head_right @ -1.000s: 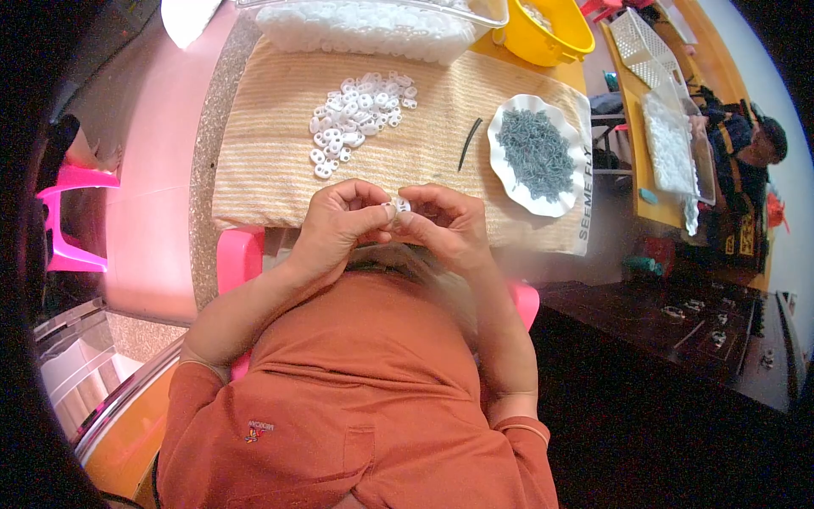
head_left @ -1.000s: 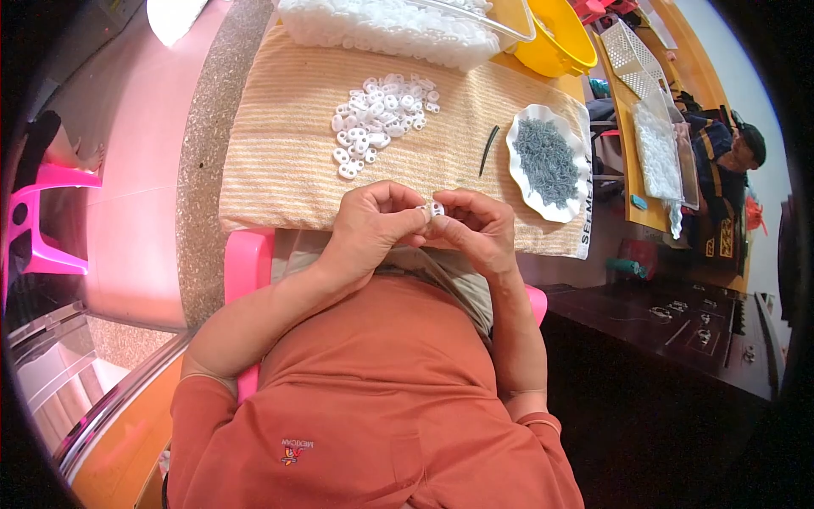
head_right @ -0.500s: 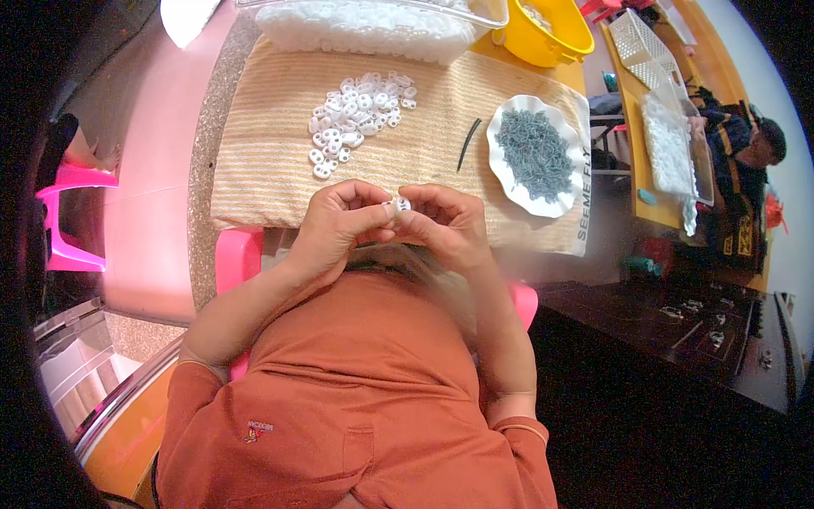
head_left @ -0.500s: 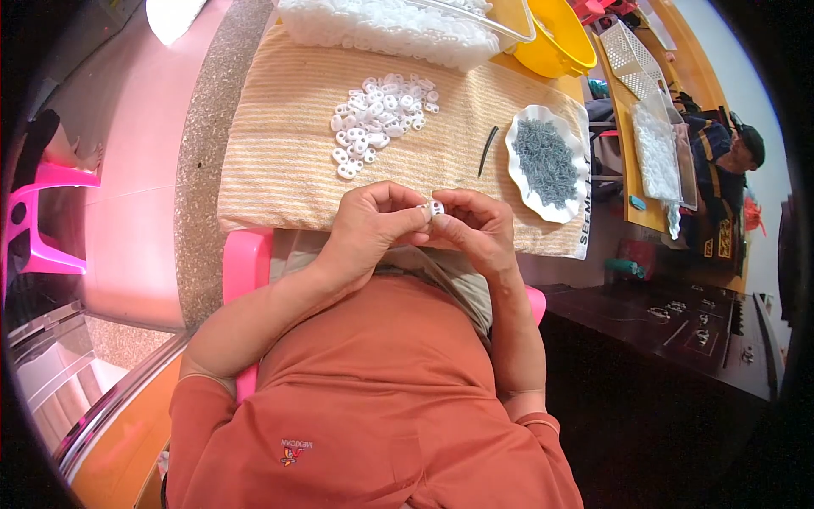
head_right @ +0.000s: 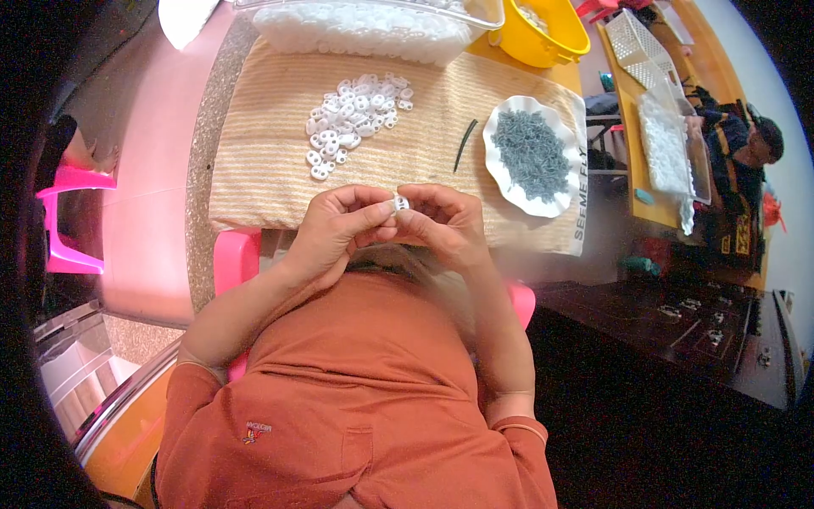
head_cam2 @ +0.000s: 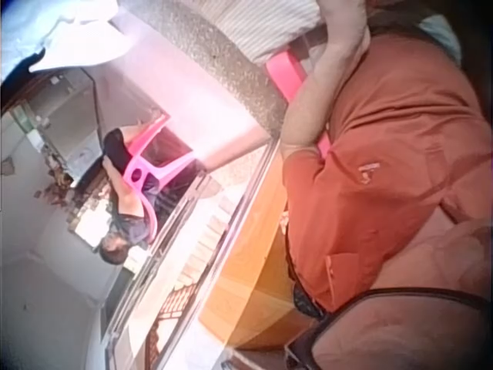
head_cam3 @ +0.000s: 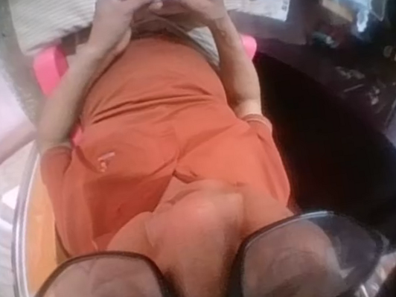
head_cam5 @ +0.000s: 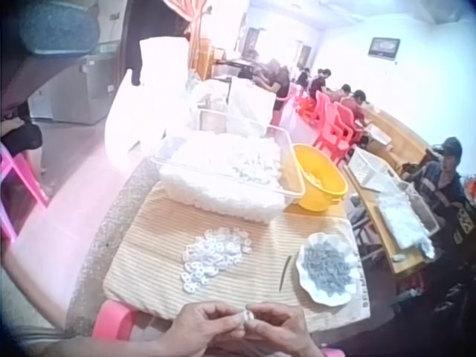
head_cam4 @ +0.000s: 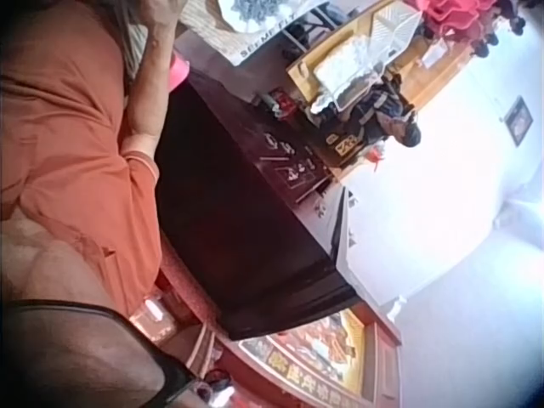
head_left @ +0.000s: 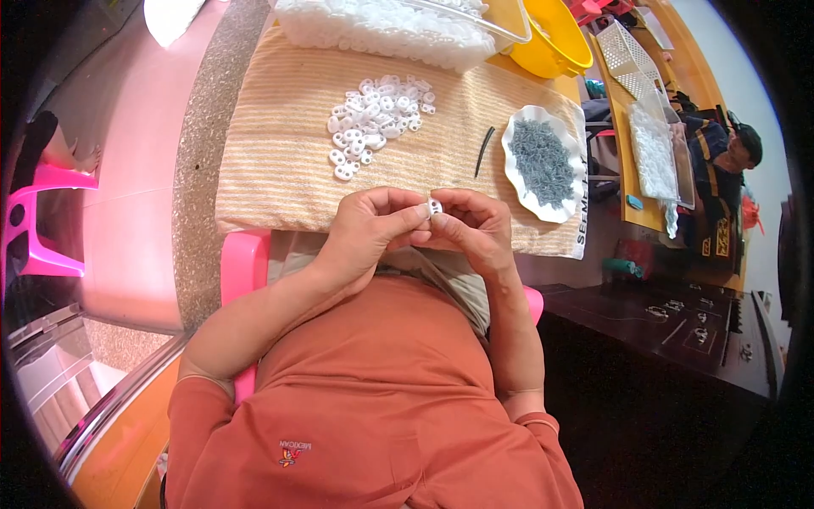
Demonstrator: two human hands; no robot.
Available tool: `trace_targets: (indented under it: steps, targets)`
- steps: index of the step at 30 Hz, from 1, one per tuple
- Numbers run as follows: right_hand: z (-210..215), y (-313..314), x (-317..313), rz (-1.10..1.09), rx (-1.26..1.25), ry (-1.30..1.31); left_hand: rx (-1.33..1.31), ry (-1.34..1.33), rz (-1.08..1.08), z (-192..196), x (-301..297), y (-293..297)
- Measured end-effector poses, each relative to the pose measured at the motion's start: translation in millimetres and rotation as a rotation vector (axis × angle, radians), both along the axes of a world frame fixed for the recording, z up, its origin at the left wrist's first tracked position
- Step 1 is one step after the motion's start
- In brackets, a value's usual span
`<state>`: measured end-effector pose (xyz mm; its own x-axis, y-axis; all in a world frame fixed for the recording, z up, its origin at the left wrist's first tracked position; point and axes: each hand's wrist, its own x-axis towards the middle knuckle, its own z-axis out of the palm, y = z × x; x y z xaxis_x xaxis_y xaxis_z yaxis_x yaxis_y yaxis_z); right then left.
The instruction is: Assembling small white plastic components by inserting tiny grey pins.
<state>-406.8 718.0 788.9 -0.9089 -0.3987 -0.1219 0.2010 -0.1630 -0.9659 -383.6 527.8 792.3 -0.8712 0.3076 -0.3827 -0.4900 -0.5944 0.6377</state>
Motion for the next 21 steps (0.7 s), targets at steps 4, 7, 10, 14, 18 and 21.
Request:
trace_targets:
  steps: [4, 7, 10, 14, 18, 21]
  targets:
    - [-1.1, -0.4, -0.3, -0.005, -0.011, 0.009, 0.008, -0.025, 0.003, 0.6, 0.1, 0.1]
    - [-1.1, -0.6, -0.3, -0.01, -0.034, 0.004, 0.023, -0.028, 0.007, 1.2, 0.4, 0.3]
    - [-1.3, -0.2, -0.1, -0.009, -0.026, 0.01, 0.034, -0.036, 0.002, 0.7, -0.2, 0.2]
    - [-0.5, -0.2, 0.9, -0.004, -0.098, -0.096, 0.037, -0.077, 0.005, 2.5, -0.6, 0.1]
    - [-4.0, -0.4, 0.7, 0.011, -0.142, -0.114, 0.082, -0.071, 0.002, 1.0, -0.9, -0.9]
    - [-4.5, -0.6, 1.1, 0.013, -0.158, -0.125, 0.076, -0.083, 0.0, 2.5, -1.9, -0.7]
